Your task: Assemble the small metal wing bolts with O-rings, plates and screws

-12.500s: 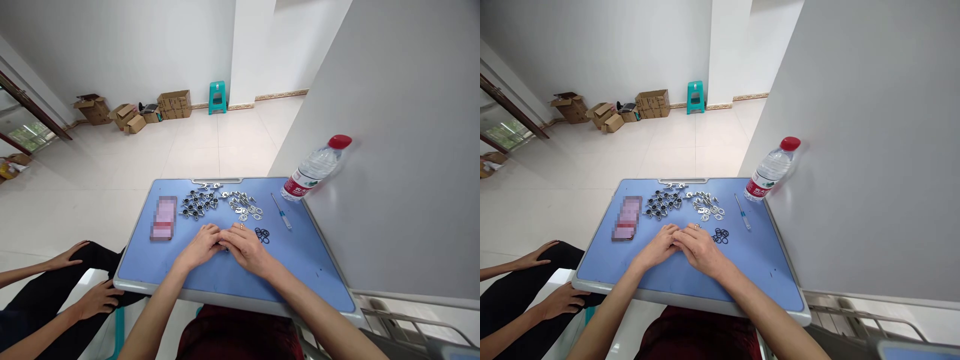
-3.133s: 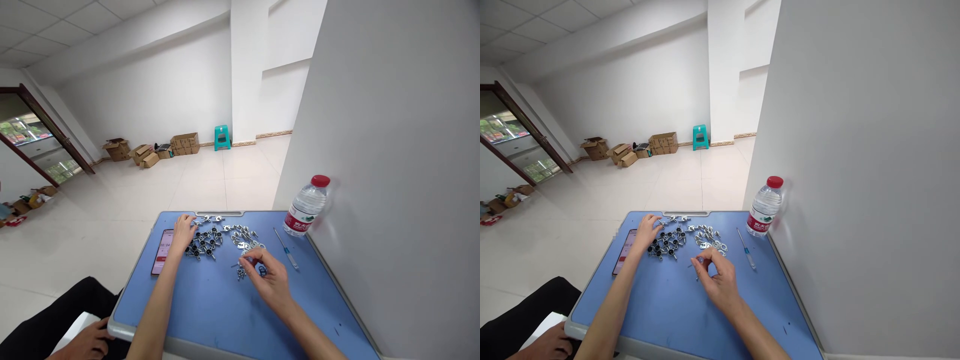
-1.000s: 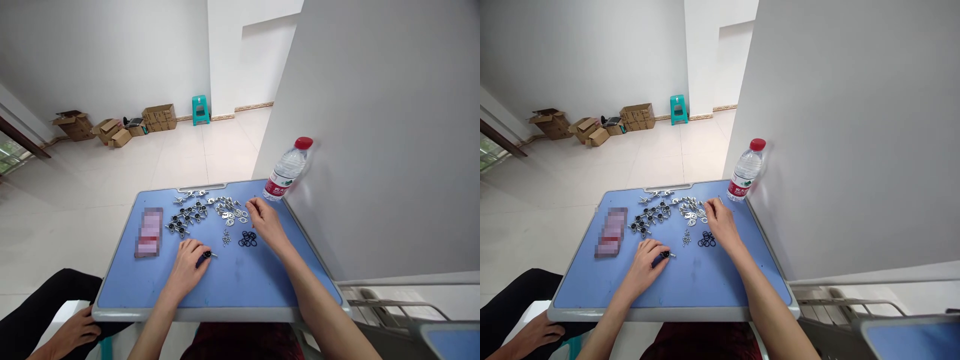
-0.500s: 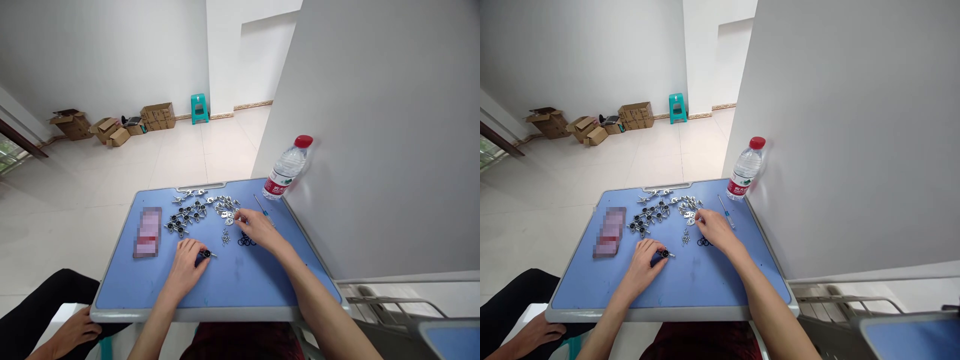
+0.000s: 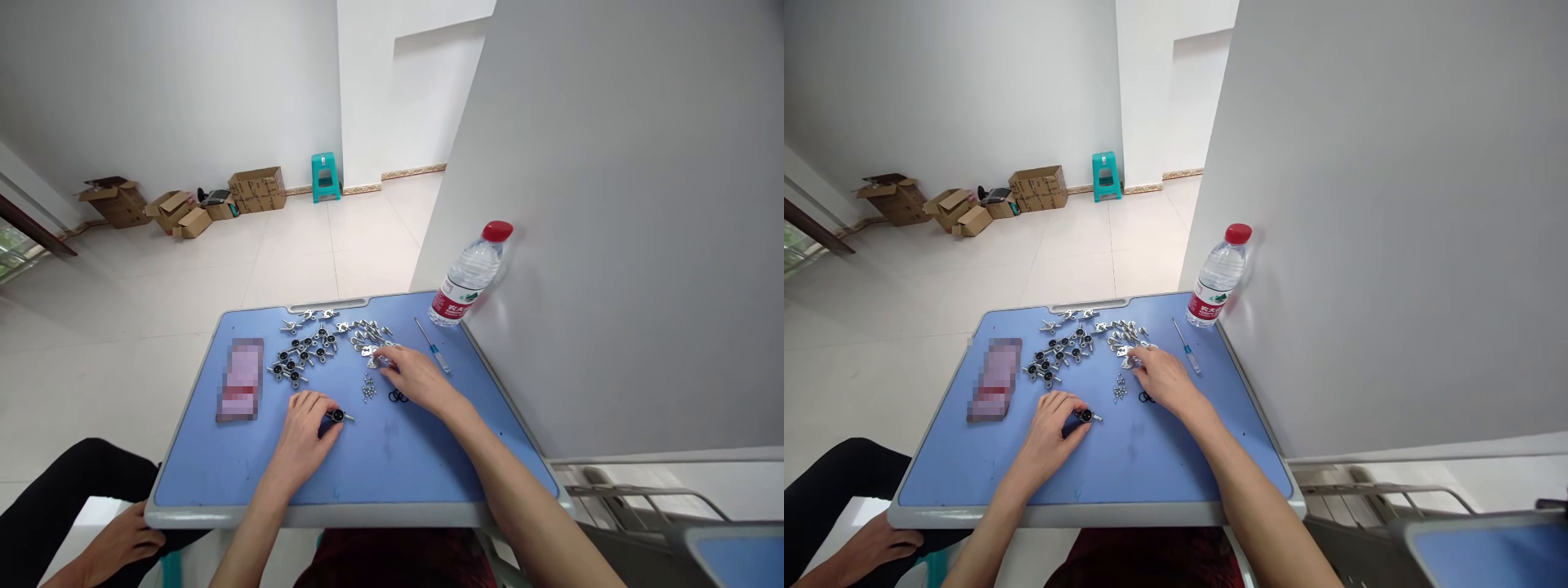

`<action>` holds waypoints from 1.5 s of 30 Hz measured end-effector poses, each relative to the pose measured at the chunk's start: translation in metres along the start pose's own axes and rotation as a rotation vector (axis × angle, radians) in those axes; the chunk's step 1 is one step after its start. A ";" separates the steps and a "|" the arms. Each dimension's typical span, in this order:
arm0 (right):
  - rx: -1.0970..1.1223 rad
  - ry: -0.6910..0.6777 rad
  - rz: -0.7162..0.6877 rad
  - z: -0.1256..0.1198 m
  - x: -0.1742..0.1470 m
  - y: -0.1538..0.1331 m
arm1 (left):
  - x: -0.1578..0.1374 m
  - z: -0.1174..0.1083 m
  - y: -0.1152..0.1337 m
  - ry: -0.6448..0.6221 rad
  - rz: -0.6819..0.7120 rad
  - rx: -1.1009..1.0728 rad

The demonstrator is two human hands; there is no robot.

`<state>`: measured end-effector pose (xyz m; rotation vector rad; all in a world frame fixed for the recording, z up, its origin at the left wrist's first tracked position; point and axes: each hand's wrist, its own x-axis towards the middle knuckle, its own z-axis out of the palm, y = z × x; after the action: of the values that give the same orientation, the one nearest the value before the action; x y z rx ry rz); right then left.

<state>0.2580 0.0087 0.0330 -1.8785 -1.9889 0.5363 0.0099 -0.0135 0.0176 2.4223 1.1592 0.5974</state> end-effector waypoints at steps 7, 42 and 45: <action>-0.056 0.027 0.106 -0.016 0.000 0.007 | -0.001 -0.003 0.003 -0.007 0.000 -0.008; -0.146 0.139 0.175 -0.007 0.015 0.006 | -0.001 0.001 -0.001 -0.014 0.002 -0.007; -0.159 0.164 0.195 -0.004 0.023 0.007 | -0.001 0.002 -0.001 -0.015 0.007 -0.006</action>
<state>0.2648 0.0325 0.0329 -2.1519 -1.8016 0.2695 0.0099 -0.0140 0.0153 2.4226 1.1415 0.5838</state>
